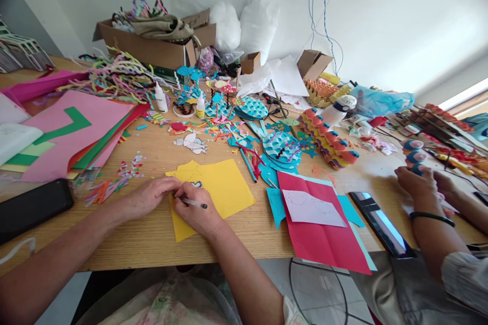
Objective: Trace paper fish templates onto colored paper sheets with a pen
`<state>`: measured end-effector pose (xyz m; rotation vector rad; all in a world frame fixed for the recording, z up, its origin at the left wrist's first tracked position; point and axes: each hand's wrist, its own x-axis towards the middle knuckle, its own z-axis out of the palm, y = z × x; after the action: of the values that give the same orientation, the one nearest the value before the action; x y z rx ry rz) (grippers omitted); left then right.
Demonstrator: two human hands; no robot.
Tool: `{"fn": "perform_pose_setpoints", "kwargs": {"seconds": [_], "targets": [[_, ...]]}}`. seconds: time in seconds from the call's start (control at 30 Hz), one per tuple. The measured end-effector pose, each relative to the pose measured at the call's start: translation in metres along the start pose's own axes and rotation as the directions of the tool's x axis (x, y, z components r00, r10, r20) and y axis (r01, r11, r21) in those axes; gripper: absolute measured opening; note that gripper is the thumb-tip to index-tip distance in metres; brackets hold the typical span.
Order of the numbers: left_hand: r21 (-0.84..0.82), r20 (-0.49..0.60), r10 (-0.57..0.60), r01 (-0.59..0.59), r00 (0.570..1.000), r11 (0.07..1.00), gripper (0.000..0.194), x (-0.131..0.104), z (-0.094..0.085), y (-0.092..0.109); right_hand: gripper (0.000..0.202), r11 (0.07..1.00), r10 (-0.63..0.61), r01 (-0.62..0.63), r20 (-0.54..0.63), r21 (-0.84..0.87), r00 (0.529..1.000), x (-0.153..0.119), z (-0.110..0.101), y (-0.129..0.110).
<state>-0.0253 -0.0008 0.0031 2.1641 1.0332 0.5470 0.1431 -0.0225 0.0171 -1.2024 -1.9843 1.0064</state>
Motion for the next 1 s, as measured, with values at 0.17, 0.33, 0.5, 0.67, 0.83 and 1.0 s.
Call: {"fn": "perform_pose_setpoints", "kwargs": {"seconds": [0.17,0.33,0.5,0.67,0.83,1.0], "targets": [[-0.002,-0.010,-0.015,0.015,1.000,1.000,0.039,-0.001,0.000,0.000,0.006,0.990,0.056,-0.055,-0.003,0.131,0.998,-0.002,-0.003,0.000],[-0.022,-0.031,-0.045,0.045,0.999,0.999,0.036,-0.002,-0.001,0.003,0.008,0.986,0.097,-0.076,-0.139,0.148,0.986,-0.008,-0.024,0.007],[-0.036,-0.081,-0.105,0.102,0.991,0.994,0.023,-0.002,-0.004,0.014,0.018,0.974,-0.067,0.044,-0.097,-0.222,0.993,-0.002,-0.046,0.021],[0.008,-0.149,-0.145,0.148,0.978,0.989,0.019,-0.005,-0.007,0.023,0.034,0.916,-0.096,0.127,0.098,-0.380,0.990,0.008,-0.046,0.028],[0.133,-0.172,-0.156,0.180,0.973,0.975,0.028,-0.010,0.003,0.020,0.031,0.917,-0.091,0.123,0.100,-0.379,0.991,0.010,-0.041,0.027],[0.266,-0.256,-0.118,0.188,0.959,0.946,0.036,-0.007,0.016,0.020,0.028,0.923,-0.102,0.113,0.052,-0.368,0.993,0.009,-0.038,0.029]]}}
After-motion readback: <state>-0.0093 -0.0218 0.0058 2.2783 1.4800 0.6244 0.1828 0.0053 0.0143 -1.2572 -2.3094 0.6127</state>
